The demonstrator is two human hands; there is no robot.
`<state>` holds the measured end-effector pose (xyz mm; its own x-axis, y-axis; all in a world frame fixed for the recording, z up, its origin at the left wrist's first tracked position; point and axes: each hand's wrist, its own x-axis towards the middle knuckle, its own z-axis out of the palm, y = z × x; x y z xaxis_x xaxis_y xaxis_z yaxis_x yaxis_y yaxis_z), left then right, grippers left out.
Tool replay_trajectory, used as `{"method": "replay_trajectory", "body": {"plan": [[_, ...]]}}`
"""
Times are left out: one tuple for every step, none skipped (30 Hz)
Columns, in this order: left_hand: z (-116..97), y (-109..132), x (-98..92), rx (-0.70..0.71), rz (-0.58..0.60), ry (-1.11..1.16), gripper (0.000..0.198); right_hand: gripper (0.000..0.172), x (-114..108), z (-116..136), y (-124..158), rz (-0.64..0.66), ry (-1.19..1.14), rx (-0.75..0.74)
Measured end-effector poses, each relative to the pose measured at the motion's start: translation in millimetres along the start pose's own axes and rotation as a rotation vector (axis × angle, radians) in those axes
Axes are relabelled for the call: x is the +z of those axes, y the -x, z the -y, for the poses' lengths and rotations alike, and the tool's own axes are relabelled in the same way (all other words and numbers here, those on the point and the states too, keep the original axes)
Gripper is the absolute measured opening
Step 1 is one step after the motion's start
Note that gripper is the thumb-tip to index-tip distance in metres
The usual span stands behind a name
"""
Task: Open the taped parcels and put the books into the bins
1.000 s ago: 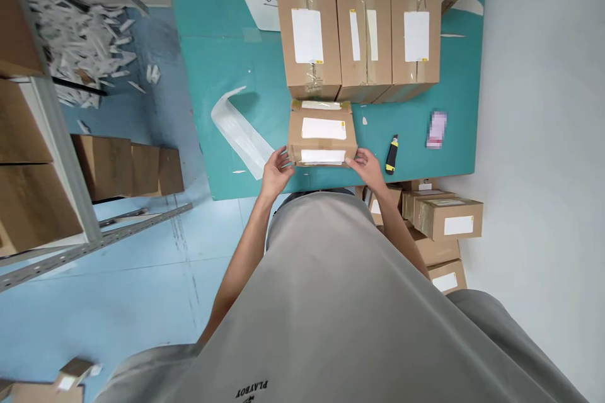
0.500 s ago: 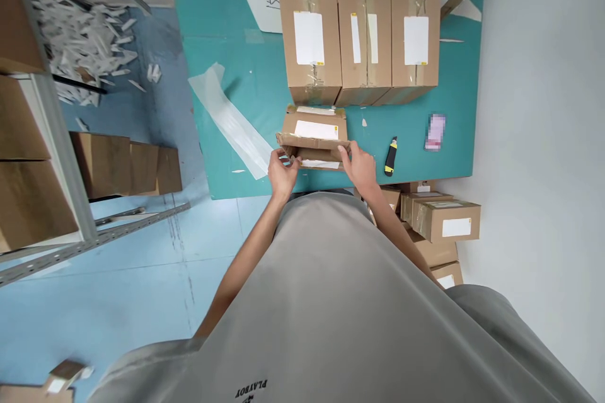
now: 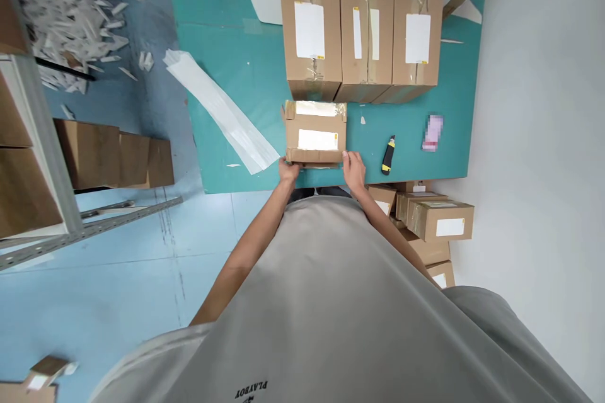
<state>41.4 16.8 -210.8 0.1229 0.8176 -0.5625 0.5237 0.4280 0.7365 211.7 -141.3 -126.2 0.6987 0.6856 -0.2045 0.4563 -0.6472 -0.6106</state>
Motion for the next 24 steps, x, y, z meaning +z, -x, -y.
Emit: {"method": "replay_trajectory", "body": {"plan": [[1,-1,3.1,-0.016,-0.001,-0.006,0.061,0.063,1,-3,-2,-0.008,-0.008,0.008],[3,-2,4.5,-0.023,-0.003,-0.014,0.065,0.064,1,-6,-4,-0.014,-0.019,0.008],[5,-2,4.1,-0.024,-0.003,-0.026,0.067,0.064,1,-8,-6,-0.023,-0.033,0.003],[7,-1,2.2,-0.021,-0.001,-0.043,0.069,0.065,2,-10,-9,-0.037,-0.048,-0.002],[9,0,-0.9,-0.013,0.004,-0.067,0.07,0.065,3,-11,-11,-0.058,-0.066,-0.002],[11,2,-4.5,-0.003,0.01,-0.093,0.069,0.066,3,-11,-14,-0.081,-0.086,0.002],[12,4,-8.0,0.008,0.017,-0.119,0.067,0.066,4,-12,-17,-0.101,-0.106,0.011],[12,5,-10.9,0.019,0.023,-0.142,0.062,0.065,5,-12,-19,-0.113,-0.128,0.018],[12,7,-13.0,0.028,0.026,-0.161,0.058,0.065,5,-13,-20,-0.114,-0.151,0.021],[10,9,-14.0,0.047,0.02,-0.174,0.055,0.064,5,-13,-21,-0.107,-0.173,0.018],[8,11,-14.0,0.084,0.003,-0.181,0.052,0.064,5,-14,-21,-0.097,-0.192,0.009],[4,12,-13.2,0.136,-0.021,-0.184,0.052,0.063,4,-14,-21,-0.088,-0.208,-0.005],[-1,13,-12.1,0.194,-0.048,-0.184,0.051,0.063,3,-14,-20,-0.081,-0.221,-0.016],[-6,13,-10.9,0.247,-0.075,-0.182,0.049,0.062,2,-15,-19,-0.079,-0.232,-0.02],[-12,13,-10.0,0.284,-0.102,-0.179,0.044,0.061,2,-15,-18,-0.077,-0.244,-0.016],[-18,13,-9.8,0.299,-0.127,-0.175,0.037,0.059,1,-15,-17,-0.072,-0.26,-0.008],[-23,12,-10.2,0.292,-0.147,-0.17,0.029,0.055,2,-15,-17,-0.065,-0.28,-0.003],[-28,11,-11.2,0.281,-0.162,-0.16,0.022,0.051,3,-15,-18,-0.056,-0.3,-0.006],[-32,11,-12.5,0.28,-0.166,-0.145,0.017,0.048,5,-16,-19,-0.043,-0.313,-0.016],[-36,11,-13.9,0.287,-0.158,-0.128,0.015,0.051,8,-16,-21,-0.028,-0.315,-0.027],[-38,11,-14.9,0.303,-0.14,-0.115,0.015,0.06,13,-16,-23,-0.014,-0.305,-0.033],[-40,12,-15.2,0.318,-0.119,-0.099,0.015,0.072,18,-17,-26,-0.005,-0.289,-0.026],[-41,13,-14.4,0.313,-0.097,-0.064,0.016,0.082,24,-17,-29,-0.002,-0.275,-0.005],[-42,13,-12.6,0.289,-0.079,-0.021,0.016,0.089,30,-17,-33,-0.009,-0.272,0.029]]}}
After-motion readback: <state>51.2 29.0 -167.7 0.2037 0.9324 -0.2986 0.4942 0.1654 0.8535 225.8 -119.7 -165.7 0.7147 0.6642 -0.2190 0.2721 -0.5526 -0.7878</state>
